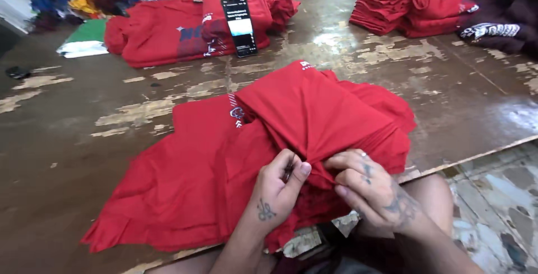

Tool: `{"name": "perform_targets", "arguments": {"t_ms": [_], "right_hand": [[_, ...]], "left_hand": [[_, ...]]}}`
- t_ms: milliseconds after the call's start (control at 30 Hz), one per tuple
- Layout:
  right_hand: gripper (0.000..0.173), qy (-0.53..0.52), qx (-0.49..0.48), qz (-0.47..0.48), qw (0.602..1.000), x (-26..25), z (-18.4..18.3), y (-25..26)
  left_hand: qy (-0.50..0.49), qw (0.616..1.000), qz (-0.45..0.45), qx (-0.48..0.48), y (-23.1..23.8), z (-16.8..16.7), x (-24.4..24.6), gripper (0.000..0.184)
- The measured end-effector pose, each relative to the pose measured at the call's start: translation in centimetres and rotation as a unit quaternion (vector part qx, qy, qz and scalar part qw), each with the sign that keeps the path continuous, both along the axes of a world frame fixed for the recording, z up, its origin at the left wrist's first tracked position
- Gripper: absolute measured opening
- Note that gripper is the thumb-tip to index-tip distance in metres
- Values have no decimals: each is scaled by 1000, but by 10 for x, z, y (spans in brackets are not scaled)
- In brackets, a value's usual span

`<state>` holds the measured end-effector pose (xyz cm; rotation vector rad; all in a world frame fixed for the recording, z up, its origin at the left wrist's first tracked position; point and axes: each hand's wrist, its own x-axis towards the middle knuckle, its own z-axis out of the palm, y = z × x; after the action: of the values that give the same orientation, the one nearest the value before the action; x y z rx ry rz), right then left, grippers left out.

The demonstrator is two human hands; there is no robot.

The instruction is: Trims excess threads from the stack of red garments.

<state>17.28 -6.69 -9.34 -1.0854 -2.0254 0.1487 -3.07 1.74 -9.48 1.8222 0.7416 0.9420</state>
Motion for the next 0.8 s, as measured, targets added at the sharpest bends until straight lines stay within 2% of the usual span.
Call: {"name": "perform_targets", "arguments": {"t_ms": [67,100,167,367,467,533,800], "right_hand": [[36,36,0,10,999,-1,-9,0],[36,53,-2,17,998,-1,-10,-2],[35,76,-5,28,997,1,-11,-4],[33,95,-4,54,994,3,-10,-3],[35,97,-14,60,993,2,-7,-5],[35,93,-10,59,994,1,-8,-6],[36,95,-6,59,994,2,-7,-7]], "left_hand": [[194,968,28,154,7,12,-9,26],[245,948,27,202,8,20,-13,31],[284,915,7,286,9,38,-21,39],[330,814,-97,467,-1,95,-18,31],[369,770,-118,508,-9,105,-6,29],[383,754,-134,516,-9,104,-3,28],[388,759,-100,513,-14,102,-11,31]]}}
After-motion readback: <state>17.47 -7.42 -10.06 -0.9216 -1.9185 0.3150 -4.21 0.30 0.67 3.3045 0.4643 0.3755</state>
